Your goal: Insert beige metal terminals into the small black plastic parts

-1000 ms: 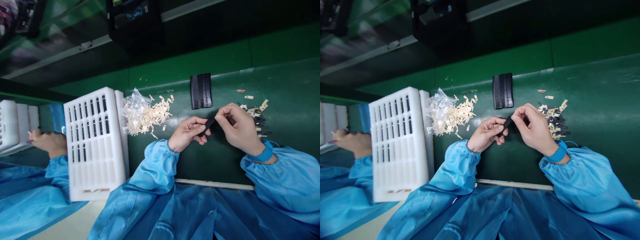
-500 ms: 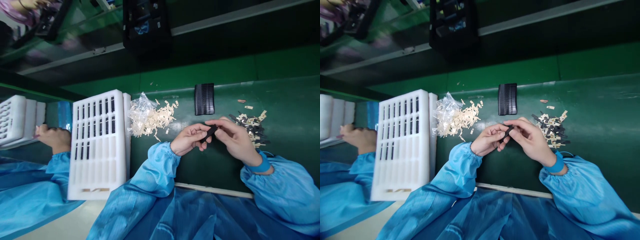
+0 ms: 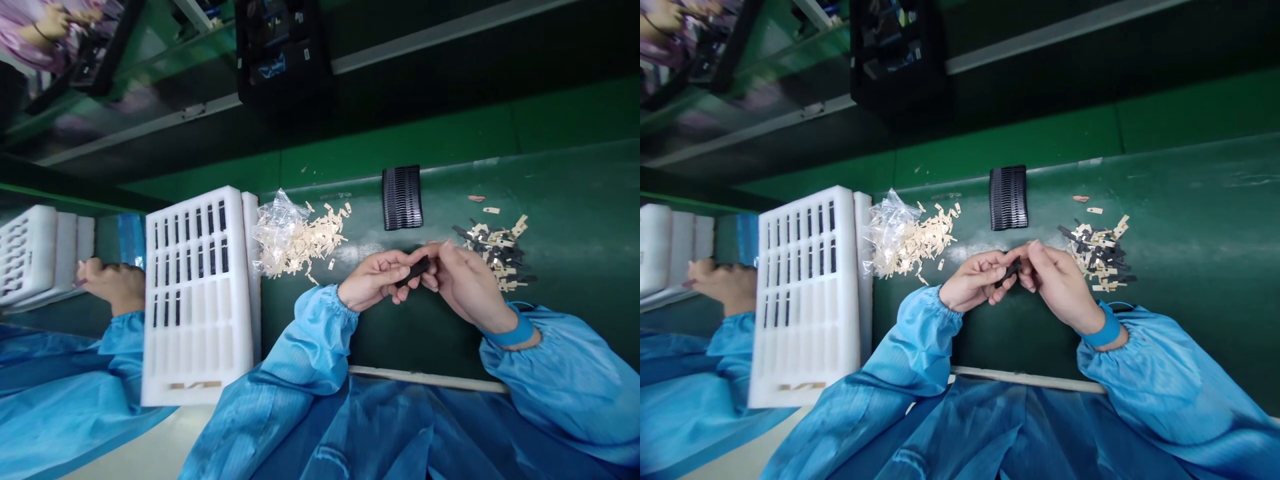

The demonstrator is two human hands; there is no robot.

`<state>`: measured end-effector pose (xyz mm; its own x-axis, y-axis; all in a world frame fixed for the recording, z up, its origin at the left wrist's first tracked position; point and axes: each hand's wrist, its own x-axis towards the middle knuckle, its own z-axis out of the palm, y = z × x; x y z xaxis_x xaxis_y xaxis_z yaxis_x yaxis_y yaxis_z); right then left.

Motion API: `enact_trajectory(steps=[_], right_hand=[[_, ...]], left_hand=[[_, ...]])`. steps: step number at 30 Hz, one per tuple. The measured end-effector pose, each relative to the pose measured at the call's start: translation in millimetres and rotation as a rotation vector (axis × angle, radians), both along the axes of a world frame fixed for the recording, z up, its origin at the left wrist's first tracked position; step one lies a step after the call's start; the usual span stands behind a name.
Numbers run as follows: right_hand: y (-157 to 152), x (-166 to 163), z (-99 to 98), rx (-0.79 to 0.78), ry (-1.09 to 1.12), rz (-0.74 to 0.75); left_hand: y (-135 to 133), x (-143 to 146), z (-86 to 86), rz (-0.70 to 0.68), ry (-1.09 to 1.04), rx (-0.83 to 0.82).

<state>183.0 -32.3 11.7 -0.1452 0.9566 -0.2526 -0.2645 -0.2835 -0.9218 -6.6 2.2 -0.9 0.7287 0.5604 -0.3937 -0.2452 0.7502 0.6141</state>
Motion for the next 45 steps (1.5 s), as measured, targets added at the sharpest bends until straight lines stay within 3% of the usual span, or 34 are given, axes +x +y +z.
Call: enact_trajectory(steps=[7,10,15,24,27,35,36,38,41,43,45], right_hand=[[0.6,4.6,-4.9,0.056,-0.1,0.025],[3.6,5.6,-2.7,0.179,-0.264,0.026],[5.8,5.3,-1.8,0.448,-0.628,-0.022],[11.4,12.3,1.4,0.56,-0.834,0.026],[15.7,16.6,-0.8,0.487,-0.82,0.052],[18.5,24.2,0.5,0.059,-0.59,0.213],[20.0,25.5,2.1,0.022,-0.553,0.188],[24.1,27.4,4.6,-0.005,-0.434,-0.013],[28.4,26.1,3.9,0.035,-0.201,-0.368],[27.4,20.9,-0.7,0.029,-0.164,-0.351],[23.2,13.1,-7.5,0.024,-0.27,-0.211]], left_hand=[[-1.7,1.5,2.0,0.016,0.044,0.01],[-2.7,3.6,4.0,0.079,0.1,0.058],[-5.4,8.1,3.8,0.188,0.184,0.214],[-14.5,13.1,-5.7,0.251,0.394,0.553],[-13.5,11.5,-7.0,0.219,0.405,0.564],[-5.1,12.1,-10.5,0.126,0.345,0.446],[-4.2,12.1,-12.3,0.126,0.343,0.444],[-2.1,11.2,-16.7,0.191,0.382,0.474],[2.1,7.8,-22.8,0.368,0.545,0.634],[7.0,5.6,-24.9,0.429,0.725,0.858],[14.5,5.0,-25.6,0.439,0.932,1.152]])
